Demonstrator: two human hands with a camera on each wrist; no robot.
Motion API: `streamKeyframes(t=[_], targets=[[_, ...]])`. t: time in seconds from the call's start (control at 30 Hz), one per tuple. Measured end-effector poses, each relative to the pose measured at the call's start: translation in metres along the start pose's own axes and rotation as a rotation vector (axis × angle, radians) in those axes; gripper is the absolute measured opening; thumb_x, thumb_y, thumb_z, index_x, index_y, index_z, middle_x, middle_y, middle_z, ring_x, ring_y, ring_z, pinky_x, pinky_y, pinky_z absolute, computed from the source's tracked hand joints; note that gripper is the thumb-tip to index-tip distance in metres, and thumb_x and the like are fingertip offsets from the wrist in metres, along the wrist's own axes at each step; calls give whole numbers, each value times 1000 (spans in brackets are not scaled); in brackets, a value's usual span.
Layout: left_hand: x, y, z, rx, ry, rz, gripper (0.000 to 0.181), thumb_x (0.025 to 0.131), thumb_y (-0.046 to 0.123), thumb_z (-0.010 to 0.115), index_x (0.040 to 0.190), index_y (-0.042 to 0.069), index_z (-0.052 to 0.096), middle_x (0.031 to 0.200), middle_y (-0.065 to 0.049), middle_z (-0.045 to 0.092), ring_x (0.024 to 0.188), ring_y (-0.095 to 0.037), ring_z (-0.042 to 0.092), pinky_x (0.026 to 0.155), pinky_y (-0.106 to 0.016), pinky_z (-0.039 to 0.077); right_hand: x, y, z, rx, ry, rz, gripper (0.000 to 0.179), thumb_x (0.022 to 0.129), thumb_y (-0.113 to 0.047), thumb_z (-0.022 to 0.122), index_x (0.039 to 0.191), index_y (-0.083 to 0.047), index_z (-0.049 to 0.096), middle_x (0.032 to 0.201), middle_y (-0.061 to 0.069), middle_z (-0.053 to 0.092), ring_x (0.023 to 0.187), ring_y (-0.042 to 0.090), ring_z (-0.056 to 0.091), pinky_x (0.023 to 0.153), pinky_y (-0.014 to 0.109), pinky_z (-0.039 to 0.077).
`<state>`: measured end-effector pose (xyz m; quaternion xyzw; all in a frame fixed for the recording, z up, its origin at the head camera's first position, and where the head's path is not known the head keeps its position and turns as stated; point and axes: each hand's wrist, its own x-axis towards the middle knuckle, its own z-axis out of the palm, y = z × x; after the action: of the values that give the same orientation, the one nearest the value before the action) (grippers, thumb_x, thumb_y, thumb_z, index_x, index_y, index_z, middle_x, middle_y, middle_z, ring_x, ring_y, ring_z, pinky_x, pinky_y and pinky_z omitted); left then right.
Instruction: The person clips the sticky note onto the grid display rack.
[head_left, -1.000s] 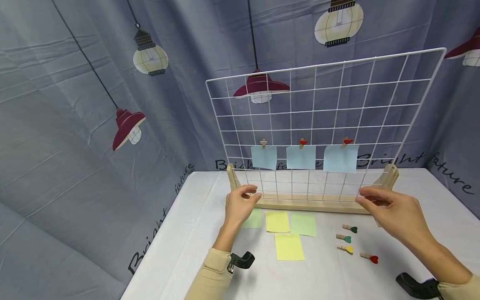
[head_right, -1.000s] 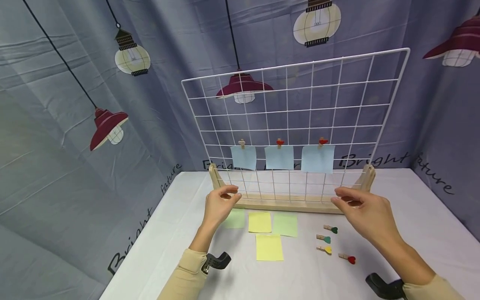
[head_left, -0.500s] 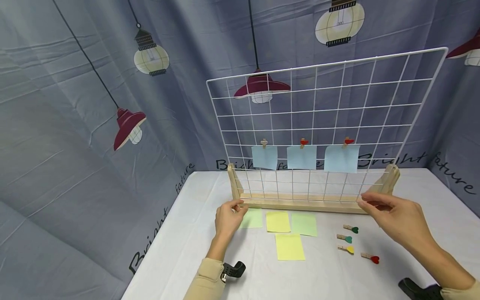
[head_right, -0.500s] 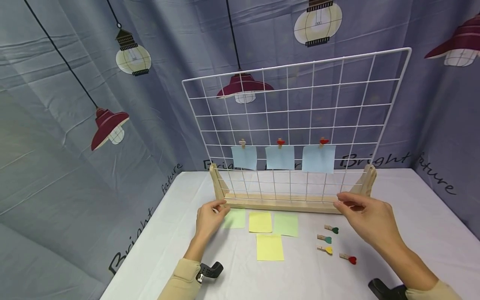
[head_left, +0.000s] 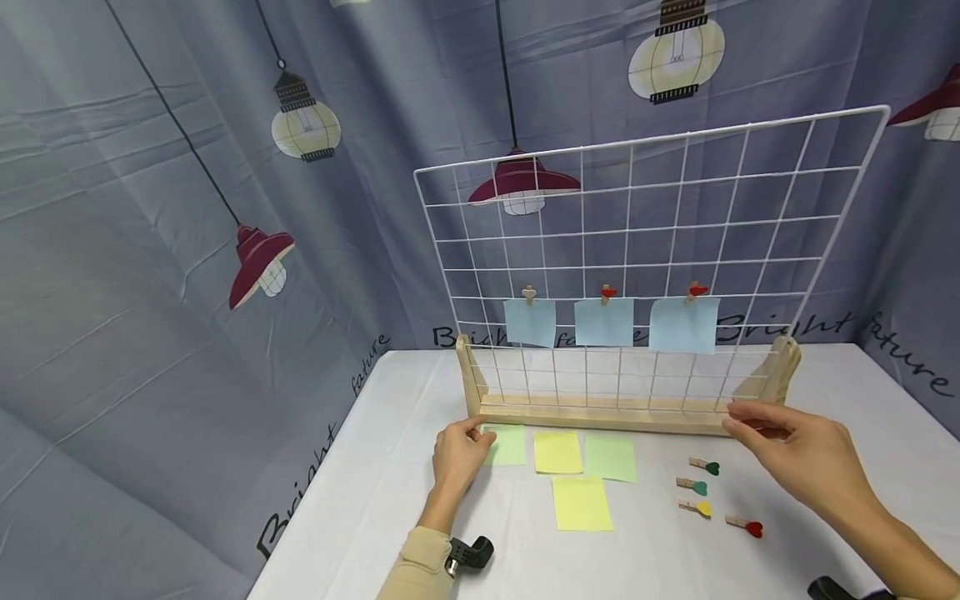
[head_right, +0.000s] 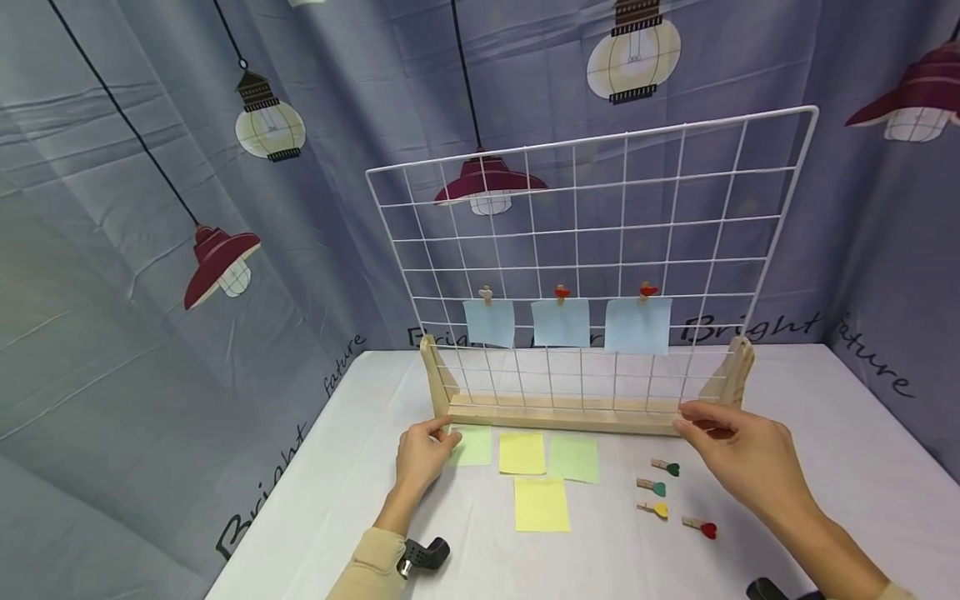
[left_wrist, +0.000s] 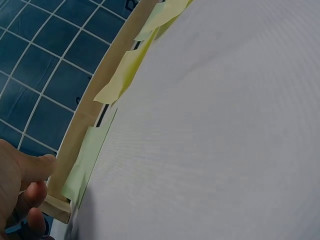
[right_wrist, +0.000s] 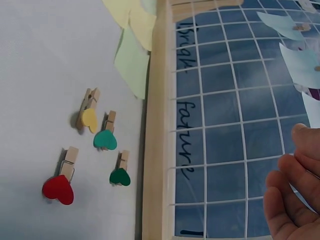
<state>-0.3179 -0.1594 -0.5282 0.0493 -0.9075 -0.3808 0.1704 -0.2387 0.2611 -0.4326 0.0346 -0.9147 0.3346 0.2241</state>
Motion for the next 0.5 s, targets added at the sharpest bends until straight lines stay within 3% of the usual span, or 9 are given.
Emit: streamKeyframes(t=[0.3, 0.5], targets=[[1, -1, 7, 38, -22, -7, 32, 87, 28, 82, 118, 22, 79, 65, 10, 56, 54, -9, 45, 51, -30, 37, -4, 3, 3, 3, -28, 25, 30, 91, -22, 80, 116, -5, 77, 104, 17, 78, 71, -19, 47, 53, 19, 47], [2, 2, 9, 106, -10, 23, 34, 87, 28, 82, 120, 19, 78, 60, 10, 52, 50, -9, 42, 47, -30, 35, -7, 3, 6, -10, -52, 54, 34, 91, -23, 80, 118, -2, 76, 111, 22, 76, 73, -18, 46, 54, 19, 49]])
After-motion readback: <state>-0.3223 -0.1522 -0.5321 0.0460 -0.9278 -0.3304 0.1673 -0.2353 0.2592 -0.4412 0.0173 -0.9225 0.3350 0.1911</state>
